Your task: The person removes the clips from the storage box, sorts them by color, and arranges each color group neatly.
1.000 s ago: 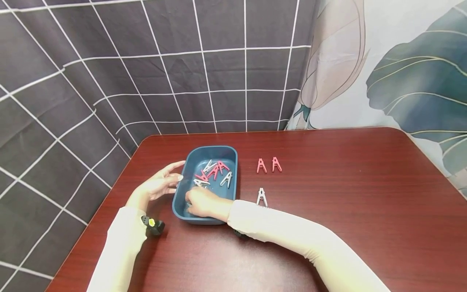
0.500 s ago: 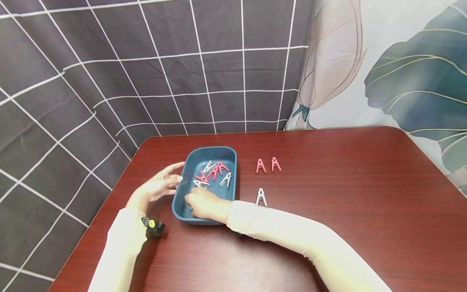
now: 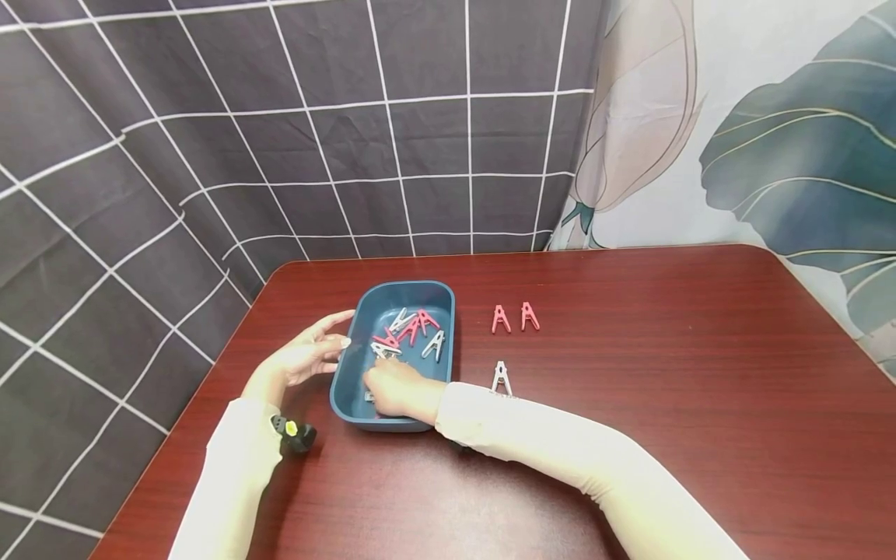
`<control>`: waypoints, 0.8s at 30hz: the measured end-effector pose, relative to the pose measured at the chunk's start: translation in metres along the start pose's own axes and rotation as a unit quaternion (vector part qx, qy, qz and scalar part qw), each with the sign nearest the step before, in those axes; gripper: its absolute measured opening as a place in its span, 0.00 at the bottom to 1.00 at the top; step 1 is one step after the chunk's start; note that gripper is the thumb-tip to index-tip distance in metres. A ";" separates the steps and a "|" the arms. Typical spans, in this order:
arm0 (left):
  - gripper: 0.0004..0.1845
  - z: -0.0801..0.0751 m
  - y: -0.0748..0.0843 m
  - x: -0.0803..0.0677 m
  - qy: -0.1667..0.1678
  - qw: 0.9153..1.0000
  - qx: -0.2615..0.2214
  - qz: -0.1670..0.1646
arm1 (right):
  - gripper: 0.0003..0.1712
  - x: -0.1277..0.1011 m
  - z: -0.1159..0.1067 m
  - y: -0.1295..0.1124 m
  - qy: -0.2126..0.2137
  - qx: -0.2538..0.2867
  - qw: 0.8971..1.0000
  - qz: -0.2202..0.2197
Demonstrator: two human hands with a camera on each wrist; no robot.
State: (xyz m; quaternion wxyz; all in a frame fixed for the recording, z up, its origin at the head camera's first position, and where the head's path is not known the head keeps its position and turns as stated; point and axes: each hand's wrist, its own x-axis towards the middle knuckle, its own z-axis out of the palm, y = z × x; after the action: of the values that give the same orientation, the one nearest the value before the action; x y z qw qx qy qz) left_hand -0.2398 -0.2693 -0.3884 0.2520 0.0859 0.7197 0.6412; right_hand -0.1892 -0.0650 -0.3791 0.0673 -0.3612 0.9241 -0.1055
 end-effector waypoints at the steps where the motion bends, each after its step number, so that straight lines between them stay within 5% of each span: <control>1: 0.34 0.000 0.000 0.000 0.001 1.000 -0.002 0.000 | 0.05 0.000 0.000 0.000 0.001 0.003 1.000 -0.001; 12: 0.35 0.002 0.002 -0.001 0.014 1.000 0.010 -0.012 | 0.08 -0.001 -0.001 0.000 0.013 0.012 1.000 0.021; 24: 0.34 0.004 0.002 -0.003 0.007 1.000 -0.008 -0.008 | 0.08 -0.007 -0.009 0.003 0.050 0.124 0.991 0.017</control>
State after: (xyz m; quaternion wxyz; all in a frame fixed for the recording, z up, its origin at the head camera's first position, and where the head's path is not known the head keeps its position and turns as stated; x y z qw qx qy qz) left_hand -0.2359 -0.2663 -0.3856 0.2531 0.0735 0.7170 0.6453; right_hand -0.1885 -0.0567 -0.3711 0.0670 -0.3283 0.9120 -0.2365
